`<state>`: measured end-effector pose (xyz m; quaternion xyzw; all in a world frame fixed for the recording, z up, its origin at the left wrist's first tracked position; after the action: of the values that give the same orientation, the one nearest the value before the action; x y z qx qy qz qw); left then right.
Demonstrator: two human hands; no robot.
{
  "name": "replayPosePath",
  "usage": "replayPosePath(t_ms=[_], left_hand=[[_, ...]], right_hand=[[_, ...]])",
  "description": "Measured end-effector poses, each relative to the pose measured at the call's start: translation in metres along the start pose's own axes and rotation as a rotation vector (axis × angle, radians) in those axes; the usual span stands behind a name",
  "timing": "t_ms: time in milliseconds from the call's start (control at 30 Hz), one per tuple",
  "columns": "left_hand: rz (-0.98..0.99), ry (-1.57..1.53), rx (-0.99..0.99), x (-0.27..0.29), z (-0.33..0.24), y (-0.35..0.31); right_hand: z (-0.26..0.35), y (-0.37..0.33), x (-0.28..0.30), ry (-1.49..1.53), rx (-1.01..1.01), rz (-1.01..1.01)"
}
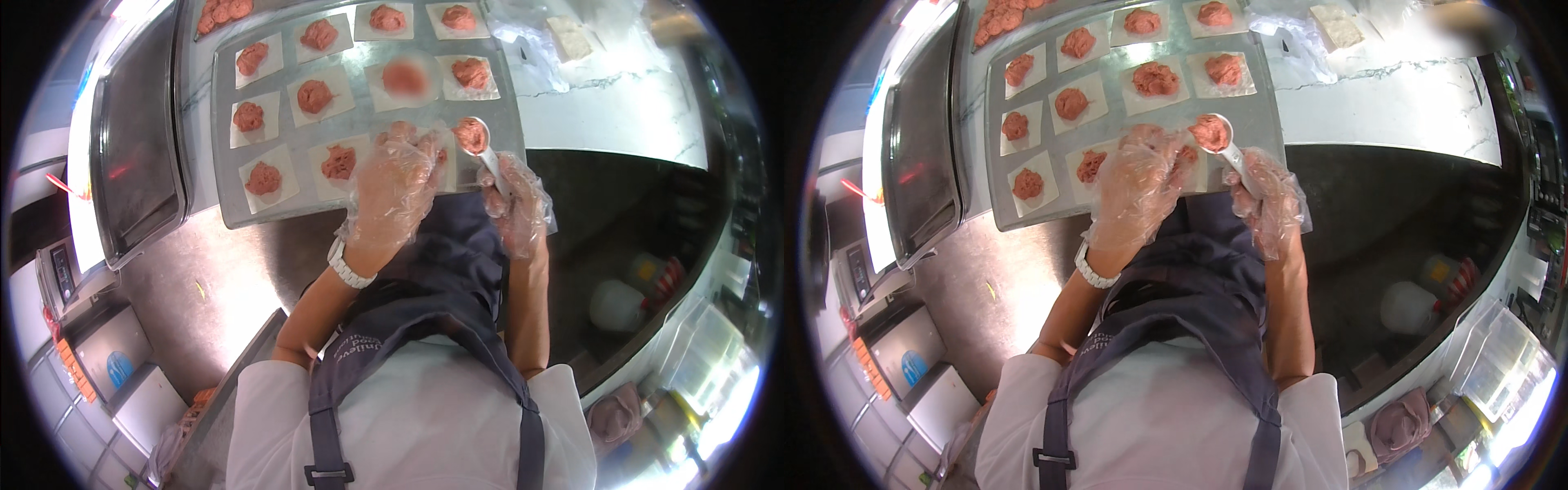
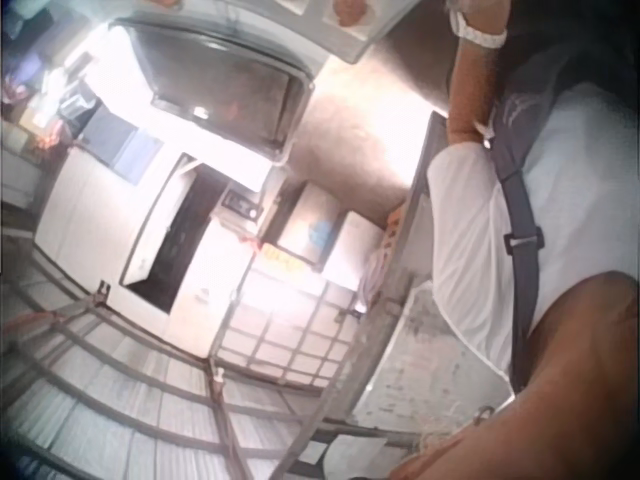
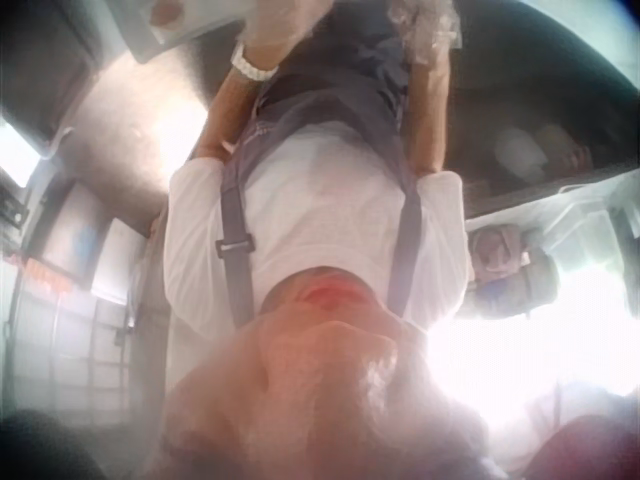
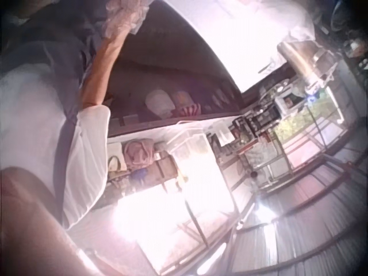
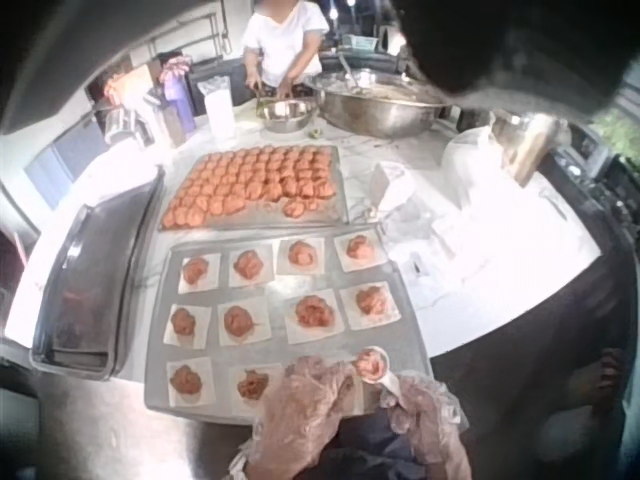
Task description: The person places small portions of ground meat onto square wrappers laid out on a metal tray. They then fold the wrappers over the meat to form dumplings, sealing the edges with their gloved hands. The finished dumplings are placed back onto the tray in a neat arrangement.
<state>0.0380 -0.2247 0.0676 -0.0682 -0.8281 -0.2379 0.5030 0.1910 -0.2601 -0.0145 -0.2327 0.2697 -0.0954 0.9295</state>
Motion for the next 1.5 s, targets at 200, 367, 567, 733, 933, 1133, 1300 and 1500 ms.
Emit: replayPosePath(t_ms=[200, 367, 567, 733, 933, 1133, 1300, 1500], left_hand=[[0.090, 0.084, 0.020, -0.022, 0.001, 0.004], [0.117, -0.071, 0.086, -0.012, 0.004, 0.013], [0.186, -0.425, 0.538, -0.033, 0.063, -0.005], [0.198, -0.628, 0.633, -0.040, 0.081, -0.015], [0.147, -1.216, 0.844, -0.021, 0.088, -0.006], [0.122, -1.285, 0.459, 0.018, 0.110, 0.104], [-0.040, -0.785, 0.269, 0.010, 0.126, 0.223], [0.091, -0.425, -0.056, -0.060, 0.177, 0.303]], right_hand=[[-0.010, 0.010, 0.003, 0.121, 0.019, -0.018], [-0.013, 0.017, 0.001, 0.107, 0.031, -0.003], [-0.008, 0.013, -0.016, -0.023, 0.075, 0.031], [-0.017, 0.013, -0.012, -0.258, 0.113, 0.040], [-0.008, 0.010, -0.016, -0.381, 0.174, 0.050], [-0.009, 0.009, -0.014, -0.371, 0.176, 0.040], [-0.013, 0.010, -0.009, -0.326, 0.144, -0.003], [-0.015, 0.007, -0.015, -0.301, 0.135, 0.019]])
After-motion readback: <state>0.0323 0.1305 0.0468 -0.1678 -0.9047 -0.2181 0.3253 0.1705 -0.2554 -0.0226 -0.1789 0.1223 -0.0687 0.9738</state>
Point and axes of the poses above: each hand's wrist, its own y-axis towards the middle knuckle, its own x-axis out of the back of the hand, z = x × y, the point moved 10 cm from there along y, towards the middle knuckle, and after that the axes turned 6 degrees about y, right-handed, at the moved point
